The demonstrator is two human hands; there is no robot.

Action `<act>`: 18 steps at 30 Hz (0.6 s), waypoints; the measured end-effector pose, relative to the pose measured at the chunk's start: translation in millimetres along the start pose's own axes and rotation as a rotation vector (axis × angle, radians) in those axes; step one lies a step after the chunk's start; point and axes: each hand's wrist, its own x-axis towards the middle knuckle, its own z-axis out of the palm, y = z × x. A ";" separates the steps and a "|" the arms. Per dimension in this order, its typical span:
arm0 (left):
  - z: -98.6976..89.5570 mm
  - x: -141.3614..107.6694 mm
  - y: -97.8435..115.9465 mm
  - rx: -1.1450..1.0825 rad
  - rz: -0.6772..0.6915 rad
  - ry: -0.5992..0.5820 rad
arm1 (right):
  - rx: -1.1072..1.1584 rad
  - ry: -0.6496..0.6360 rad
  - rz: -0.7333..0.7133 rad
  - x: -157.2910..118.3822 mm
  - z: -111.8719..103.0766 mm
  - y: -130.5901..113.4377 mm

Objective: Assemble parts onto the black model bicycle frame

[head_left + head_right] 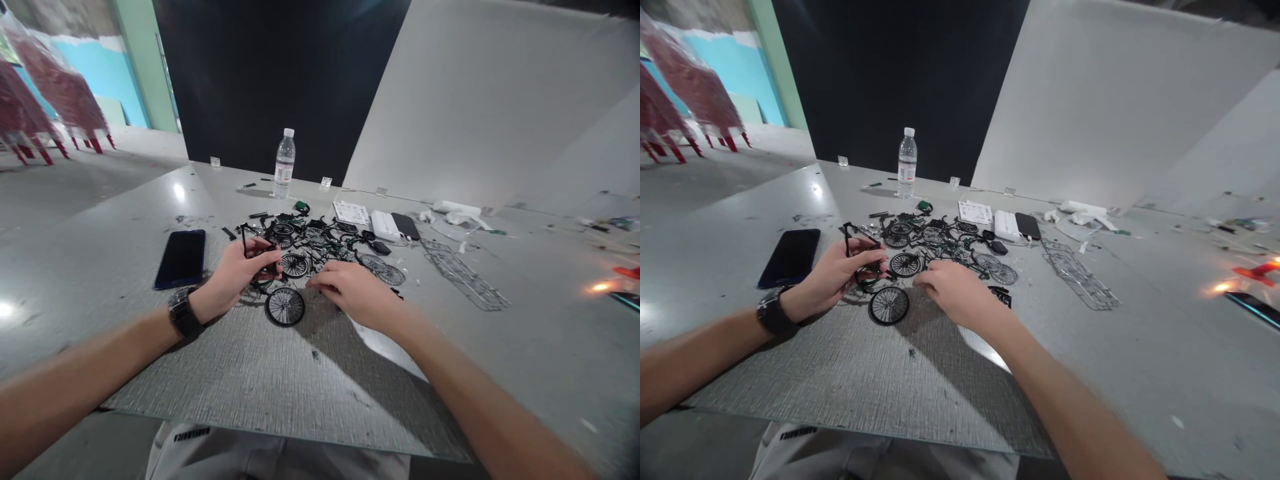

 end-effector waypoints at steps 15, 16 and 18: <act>6.1 -11.6 -0.1 0.620 0.402 -0.032 | 0.548 0.517 0.185 13.0 20.3 -39.0; 6.4 -11.7 -0.2 0.630 0.409 -0.024 | 0.581 0.508 0.206 12.8 20.1 -39.7; 6.9 -11.8 0.1 0.635 0.417 -0.007 | 0.640 0.495 0.244 12.3 19.1 -41.9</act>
